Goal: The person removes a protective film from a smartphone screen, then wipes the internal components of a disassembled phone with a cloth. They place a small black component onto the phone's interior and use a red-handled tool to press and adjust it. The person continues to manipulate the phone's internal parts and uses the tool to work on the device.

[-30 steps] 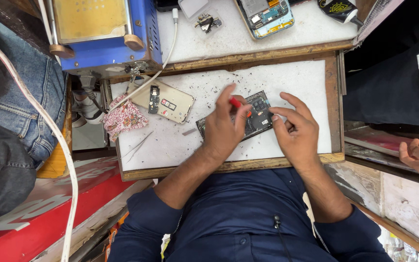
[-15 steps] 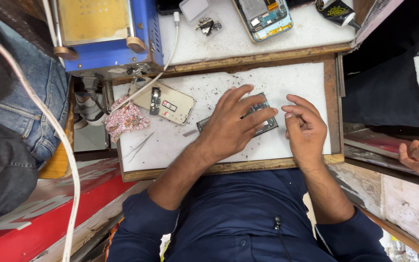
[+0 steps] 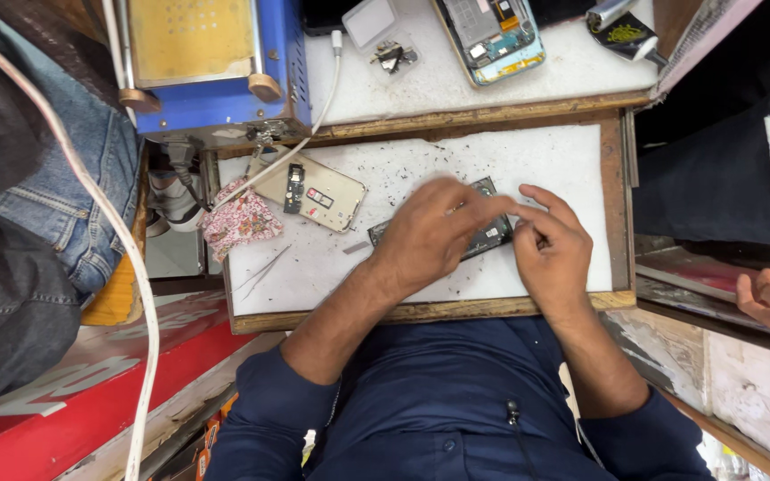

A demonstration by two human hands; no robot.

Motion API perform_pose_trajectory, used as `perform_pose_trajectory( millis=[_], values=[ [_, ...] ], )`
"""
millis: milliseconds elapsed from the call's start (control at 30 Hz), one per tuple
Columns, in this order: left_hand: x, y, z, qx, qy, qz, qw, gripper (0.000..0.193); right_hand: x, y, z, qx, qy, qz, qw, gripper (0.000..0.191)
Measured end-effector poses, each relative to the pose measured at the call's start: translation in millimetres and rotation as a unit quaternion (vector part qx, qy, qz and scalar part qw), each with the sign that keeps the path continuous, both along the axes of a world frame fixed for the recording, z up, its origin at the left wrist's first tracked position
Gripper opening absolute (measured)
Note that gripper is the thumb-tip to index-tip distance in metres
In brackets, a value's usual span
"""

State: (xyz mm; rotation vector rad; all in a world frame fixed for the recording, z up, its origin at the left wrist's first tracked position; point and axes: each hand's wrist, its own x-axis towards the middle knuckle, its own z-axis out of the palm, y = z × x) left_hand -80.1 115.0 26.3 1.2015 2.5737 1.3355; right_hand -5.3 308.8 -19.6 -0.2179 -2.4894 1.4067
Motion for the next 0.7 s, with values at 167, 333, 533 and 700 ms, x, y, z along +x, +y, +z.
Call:
perform_pose_trajectory(
  millis=[167,333,533,700],
  values=[
    [4.8,3.5,-4.4,0.004,0.033,0.003,0.999,0.047,-1.1,-6.3,1.6,0.084,0.012,0.004,0.996,0.022],
    [10.2,6.1,-6.4,0.069,0.015,-0.005,0.998,0.05,-0.4,-10.1,2.2,0.139,0.022,-0.005,0.99,0.02],
    [11.5,6.0,-9.6,0.085,0.007,-0.004,0.996,0.048,-1.9,-11.6,5.4,0.165,-0.011,0.009,0.986,0.016],
    [11.1,2.0,-12.8,0.049,0.009,0.025,0.998,0.05,-2.2,-7.0,5.8,0.156,-0.026,0.015,0.987,0.017]
  ],
)
